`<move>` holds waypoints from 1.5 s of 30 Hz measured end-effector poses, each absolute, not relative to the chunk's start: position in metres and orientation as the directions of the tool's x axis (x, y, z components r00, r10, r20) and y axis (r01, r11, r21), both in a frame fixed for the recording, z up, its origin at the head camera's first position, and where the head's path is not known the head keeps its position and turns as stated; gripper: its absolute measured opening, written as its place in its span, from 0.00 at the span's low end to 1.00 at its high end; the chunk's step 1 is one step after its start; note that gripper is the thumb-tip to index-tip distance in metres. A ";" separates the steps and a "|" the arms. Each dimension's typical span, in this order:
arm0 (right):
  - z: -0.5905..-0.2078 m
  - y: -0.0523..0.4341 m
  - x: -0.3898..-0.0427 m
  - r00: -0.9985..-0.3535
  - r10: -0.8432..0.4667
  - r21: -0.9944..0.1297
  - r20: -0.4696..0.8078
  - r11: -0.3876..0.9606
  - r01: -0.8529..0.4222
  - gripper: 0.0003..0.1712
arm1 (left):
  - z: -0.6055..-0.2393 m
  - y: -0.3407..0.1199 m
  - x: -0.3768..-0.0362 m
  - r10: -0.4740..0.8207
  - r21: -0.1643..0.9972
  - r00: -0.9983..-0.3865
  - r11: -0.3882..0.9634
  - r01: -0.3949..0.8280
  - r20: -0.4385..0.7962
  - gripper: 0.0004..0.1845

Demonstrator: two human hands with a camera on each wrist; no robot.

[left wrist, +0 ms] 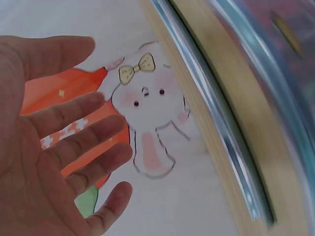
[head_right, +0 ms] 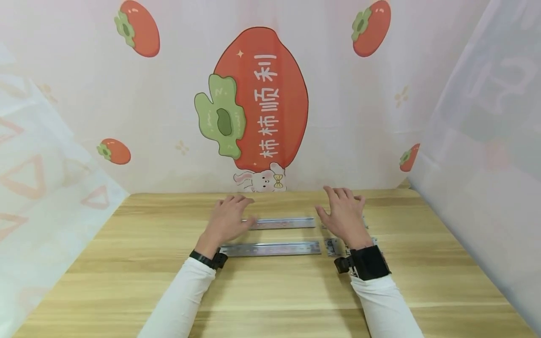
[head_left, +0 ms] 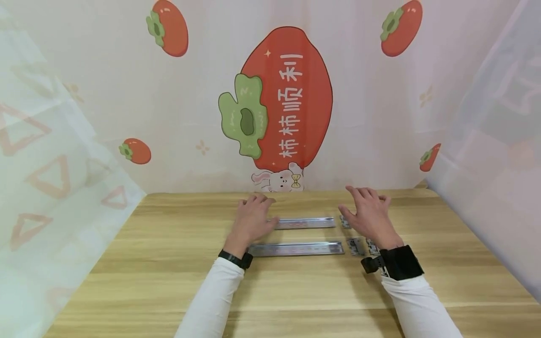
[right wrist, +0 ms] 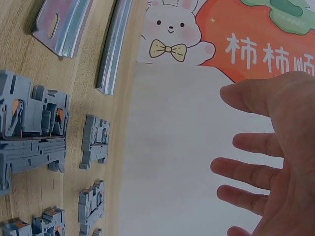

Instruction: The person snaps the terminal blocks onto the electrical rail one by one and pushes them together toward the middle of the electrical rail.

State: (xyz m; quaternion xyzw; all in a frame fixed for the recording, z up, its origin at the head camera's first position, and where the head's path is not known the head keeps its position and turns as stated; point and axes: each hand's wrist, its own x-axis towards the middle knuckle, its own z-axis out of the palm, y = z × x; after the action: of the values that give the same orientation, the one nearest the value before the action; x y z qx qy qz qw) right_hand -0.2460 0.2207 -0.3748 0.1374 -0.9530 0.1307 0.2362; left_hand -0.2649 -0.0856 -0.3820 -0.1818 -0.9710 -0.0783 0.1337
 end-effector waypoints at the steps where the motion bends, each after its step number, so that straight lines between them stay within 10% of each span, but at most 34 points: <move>1: -0.375 0.221 -0.246 -0.855 -0.198 -0.182 0.480 0.930 -0.318 0.34 | -0.384 -0.083 -0.266 0.341 0.110 -0.899 0.918 0.382 0.276 0.26; 15: -0.375 0.218 -0.246 -0.867 -0.219 -0.164 0.447 0.933 -0.320 0.35 | -0.398 -0.068 -0.273 0.356 0.134 -0.933 0.923 0.361 0.059 0.20; 45: -0.365 0.228 -0.242 -0.939 -0.253 -0.198 0.231 0.933 -0.300 0.32 | -0.406 -0.059 -0.274 0.306 0.144 -0.950 0.939 0.311 0.053 0.13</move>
State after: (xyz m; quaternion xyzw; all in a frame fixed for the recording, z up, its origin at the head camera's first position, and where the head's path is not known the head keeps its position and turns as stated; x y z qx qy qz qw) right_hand -0.2422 0.2278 -0.3653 0.1414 -0.9779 0.1158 0.1015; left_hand -0.2741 -0.0594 -0.4062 -0.1568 -0.9846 -0.0757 0.0150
